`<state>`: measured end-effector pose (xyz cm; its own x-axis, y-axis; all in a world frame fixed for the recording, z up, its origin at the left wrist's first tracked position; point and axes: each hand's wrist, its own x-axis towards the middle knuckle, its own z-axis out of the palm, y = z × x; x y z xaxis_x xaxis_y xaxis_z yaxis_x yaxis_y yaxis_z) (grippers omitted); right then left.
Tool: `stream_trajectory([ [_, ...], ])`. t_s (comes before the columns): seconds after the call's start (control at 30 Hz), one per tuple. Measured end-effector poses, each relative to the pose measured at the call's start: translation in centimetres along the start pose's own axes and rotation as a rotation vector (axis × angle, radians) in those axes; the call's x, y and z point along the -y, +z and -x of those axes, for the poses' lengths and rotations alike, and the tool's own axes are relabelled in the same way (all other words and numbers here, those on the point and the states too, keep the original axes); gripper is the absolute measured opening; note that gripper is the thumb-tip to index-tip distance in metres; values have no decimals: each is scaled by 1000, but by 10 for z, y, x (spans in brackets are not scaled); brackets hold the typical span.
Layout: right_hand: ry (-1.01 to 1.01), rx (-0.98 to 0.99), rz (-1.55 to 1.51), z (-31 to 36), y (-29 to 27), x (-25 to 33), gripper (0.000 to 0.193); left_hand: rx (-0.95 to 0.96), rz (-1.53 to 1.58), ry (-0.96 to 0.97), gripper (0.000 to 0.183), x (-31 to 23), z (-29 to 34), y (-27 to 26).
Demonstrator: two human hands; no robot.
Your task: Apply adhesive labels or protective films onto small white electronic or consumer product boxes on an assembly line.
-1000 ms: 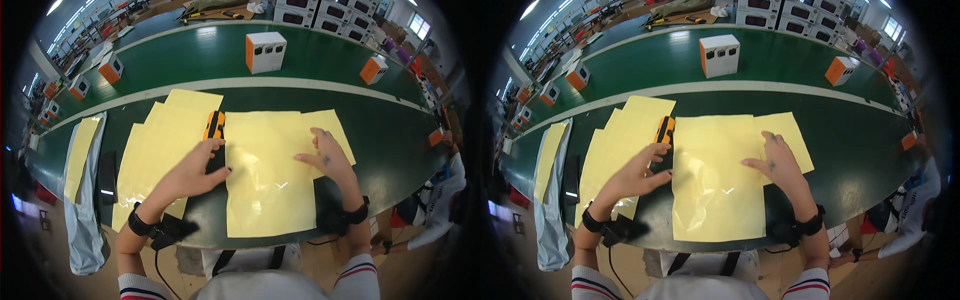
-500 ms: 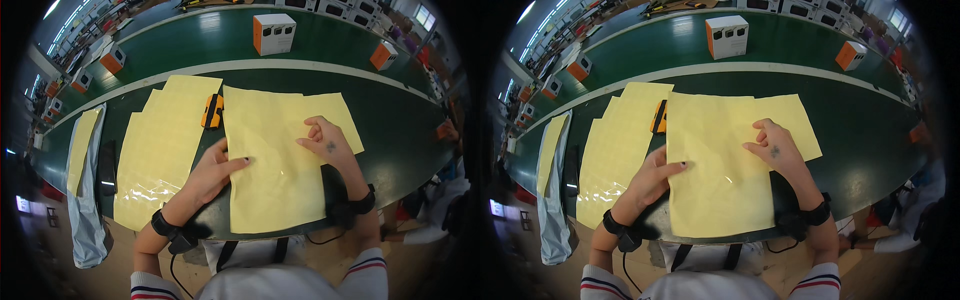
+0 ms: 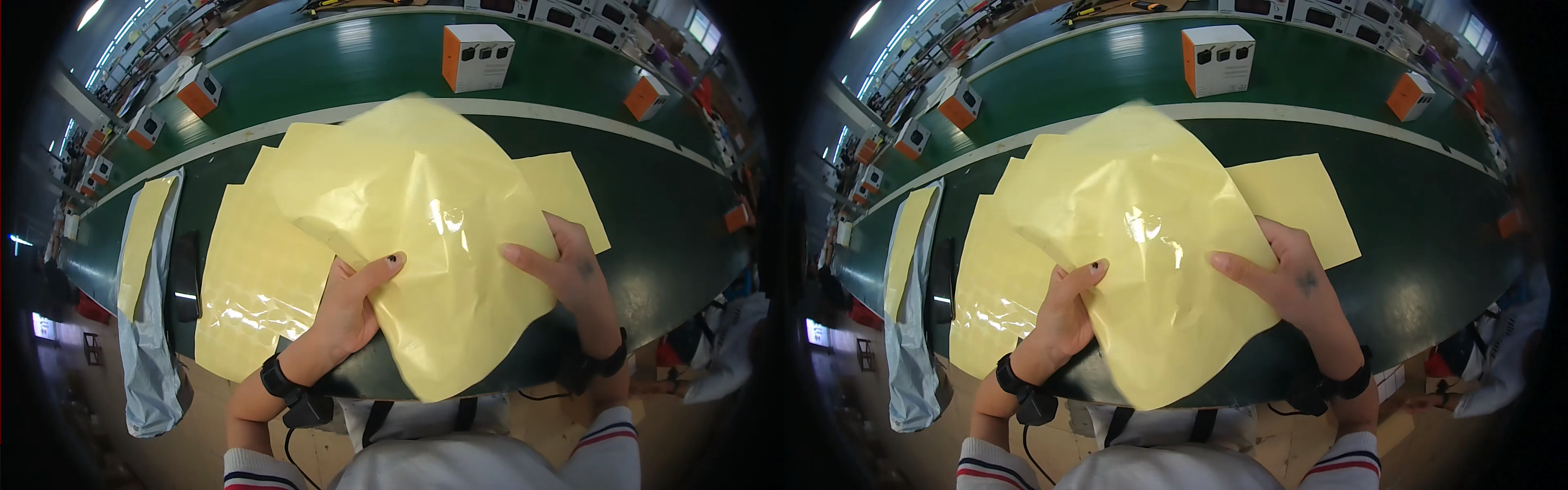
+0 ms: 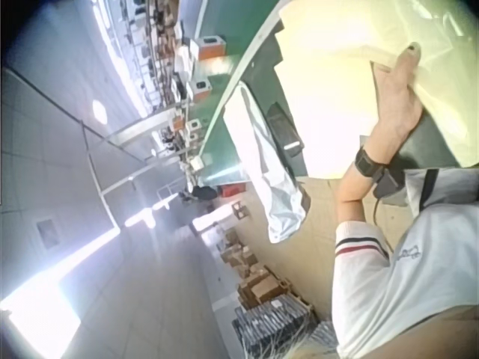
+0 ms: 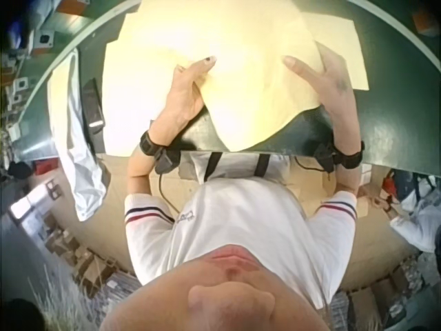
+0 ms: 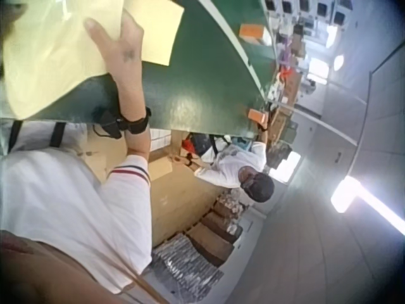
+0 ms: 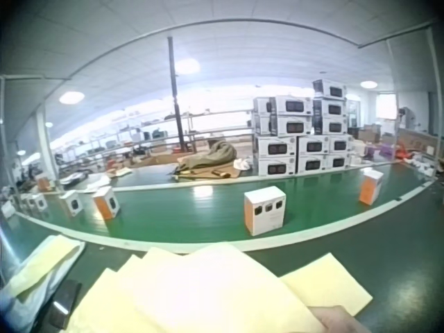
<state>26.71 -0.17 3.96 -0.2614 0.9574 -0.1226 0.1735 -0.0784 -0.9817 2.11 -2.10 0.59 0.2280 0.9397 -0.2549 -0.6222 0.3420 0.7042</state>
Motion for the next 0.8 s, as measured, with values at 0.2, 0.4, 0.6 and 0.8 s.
stream_trajectory([
  [0.2, -79, -75, 11, 4, 11, -5, 30, -122, -354, 62, 37, 8, 1, -2],
  [0.4, -89, -40, 17, 9, 19, -5, 29, -180, -396, -25, 41, 3, 10, 10],
  [0.6, -98, -60, -45, 8, 21, -6, 28, -4, -303, -174, 54, -7, 14, 15],
  [0.8, -118, -140, -14, 10, 21, -2, 26, -34, -397, -77, 49, 0, 15, 12],
])
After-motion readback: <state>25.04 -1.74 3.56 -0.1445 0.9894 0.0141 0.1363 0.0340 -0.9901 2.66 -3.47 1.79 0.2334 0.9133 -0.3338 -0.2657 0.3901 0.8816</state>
